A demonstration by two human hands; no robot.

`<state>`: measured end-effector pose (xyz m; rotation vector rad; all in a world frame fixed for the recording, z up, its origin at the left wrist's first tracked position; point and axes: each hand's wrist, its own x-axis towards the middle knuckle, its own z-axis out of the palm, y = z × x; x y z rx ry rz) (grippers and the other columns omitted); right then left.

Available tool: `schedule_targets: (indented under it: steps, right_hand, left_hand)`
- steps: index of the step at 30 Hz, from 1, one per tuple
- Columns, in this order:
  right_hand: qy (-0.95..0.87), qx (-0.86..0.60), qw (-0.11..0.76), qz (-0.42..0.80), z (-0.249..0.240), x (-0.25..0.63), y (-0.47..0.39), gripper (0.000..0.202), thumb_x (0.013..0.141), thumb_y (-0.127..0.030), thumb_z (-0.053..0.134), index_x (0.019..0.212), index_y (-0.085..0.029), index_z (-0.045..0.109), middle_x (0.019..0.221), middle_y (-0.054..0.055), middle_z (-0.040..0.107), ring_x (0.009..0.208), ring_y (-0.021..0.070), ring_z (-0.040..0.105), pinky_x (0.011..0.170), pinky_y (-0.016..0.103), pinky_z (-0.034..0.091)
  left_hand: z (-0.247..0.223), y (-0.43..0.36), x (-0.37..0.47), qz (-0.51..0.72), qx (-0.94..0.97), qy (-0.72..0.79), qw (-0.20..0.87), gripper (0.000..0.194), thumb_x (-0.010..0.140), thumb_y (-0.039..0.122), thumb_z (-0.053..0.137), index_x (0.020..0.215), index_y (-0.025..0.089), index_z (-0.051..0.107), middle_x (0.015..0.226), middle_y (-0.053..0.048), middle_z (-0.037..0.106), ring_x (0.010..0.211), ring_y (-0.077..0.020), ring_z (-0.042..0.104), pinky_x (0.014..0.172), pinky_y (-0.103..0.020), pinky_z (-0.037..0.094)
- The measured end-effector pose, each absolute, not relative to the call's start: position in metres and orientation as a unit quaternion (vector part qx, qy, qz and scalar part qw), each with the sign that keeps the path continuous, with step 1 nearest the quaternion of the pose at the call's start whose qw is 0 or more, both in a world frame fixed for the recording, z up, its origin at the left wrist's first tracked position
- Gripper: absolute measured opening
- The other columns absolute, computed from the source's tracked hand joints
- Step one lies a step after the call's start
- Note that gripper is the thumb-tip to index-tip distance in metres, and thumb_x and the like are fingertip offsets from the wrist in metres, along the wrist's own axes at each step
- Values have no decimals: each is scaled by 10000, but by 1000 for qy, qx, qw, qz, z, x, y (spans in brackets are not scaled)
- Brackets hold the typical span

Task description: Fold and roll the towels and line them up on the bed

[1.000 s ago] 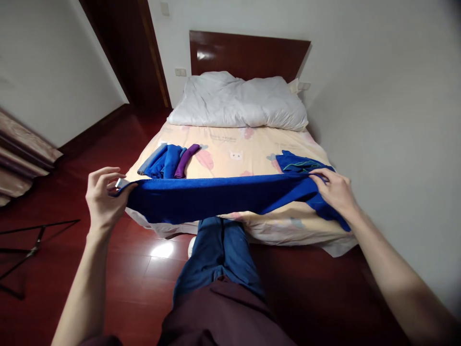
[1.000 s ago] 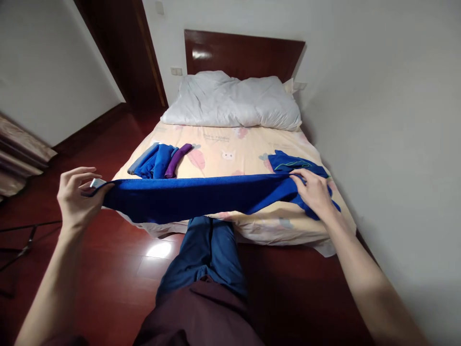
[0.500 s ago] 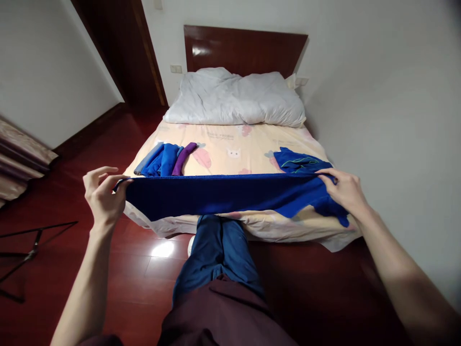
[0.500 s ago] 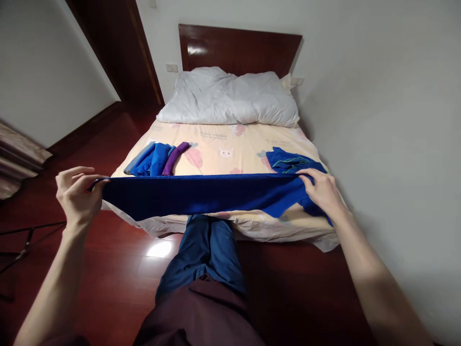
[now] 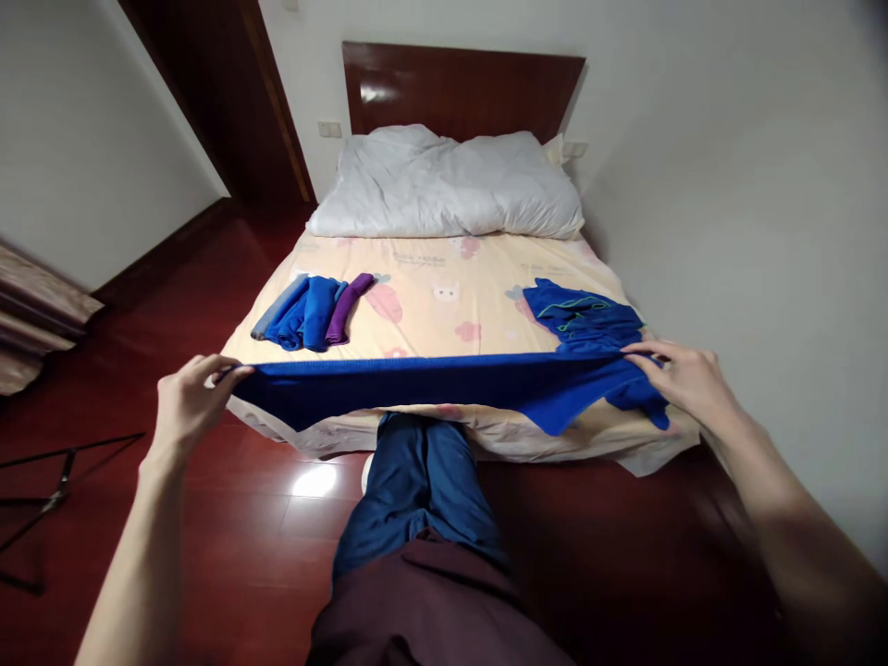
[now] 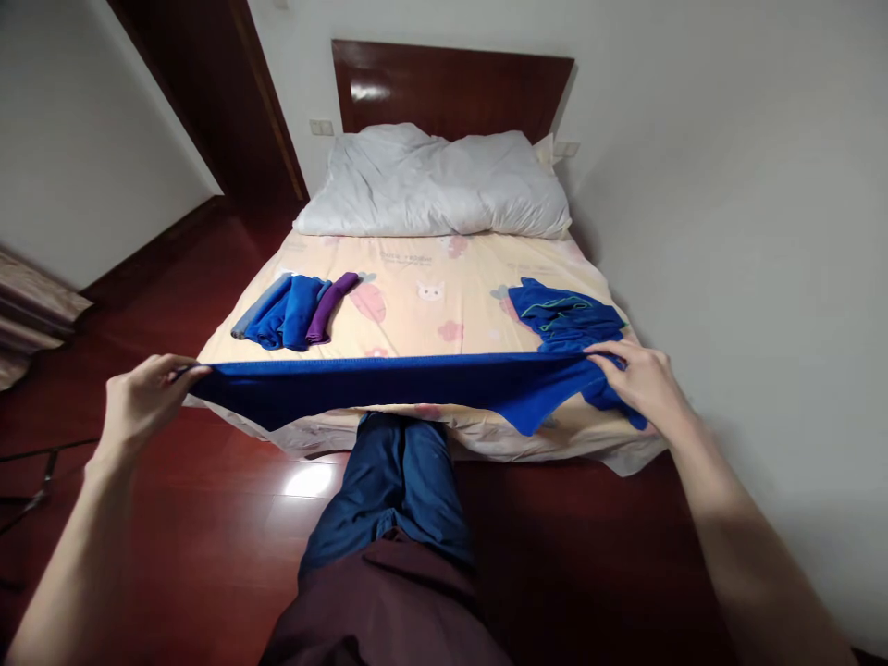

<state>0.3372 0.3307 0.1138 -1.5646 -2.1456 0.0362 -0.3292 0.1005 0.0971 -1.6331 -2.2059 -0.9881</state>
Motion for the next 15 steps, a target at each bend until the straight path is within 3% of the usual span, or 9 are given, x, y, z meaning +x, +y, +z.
schedule_targets:
  steps: [3,6,9,12,15]
  right_hand:
    - [-765,-604,221,14,110,357,316,153,798,-425,656,828,-322,765,857,50,735,669,237,638,706,380,497]
    - [-724,-653,206,79,112,379,302,217,738,-539,680,747,-342,772,695,49,708,621,264,658,644,402,502]
    - [-686,-678,184,188,114,401,300,254,666,-575,748,751,-338,786,502,37,621,481,263,624,547,405,499]
    - [-662,-692,140,250,112,414,317,245,616,-502,819,761,-306,791,408,22,562,364,248,558,486,407,494]
    - [-594,-741,111,293,102,408,343,164,631,-321,848,756,-244,776,517,64,668,431,261,644,505,382,529]
  left_hand:
    - [89,84,-339,-315,-609,-728,14,255,835,520,628,841,290,739,704,25,713,563,-146,640,503,-230,493]
    - [93,72,-342,-299,-643,-702,-65,217,829,483,623,859,318,761,665,47,715,558,-160,674,476,-212,511]
    - [108,75,-340,-263,-657,-693,-137,194,841,440,621,878,319,768,483,75,583,393,-125,565,364,-182,429]
    - [120,98,-337,-216,-667,-679,-216,208,841,443,625,856,286,761,408,85,501,319,-105,490,315,-169,379]
    - [116,137,-332,-192,-648,-681,-284,281,835,483,639,822,222,743,523,28,638,410,-134,600,366,-186,453]
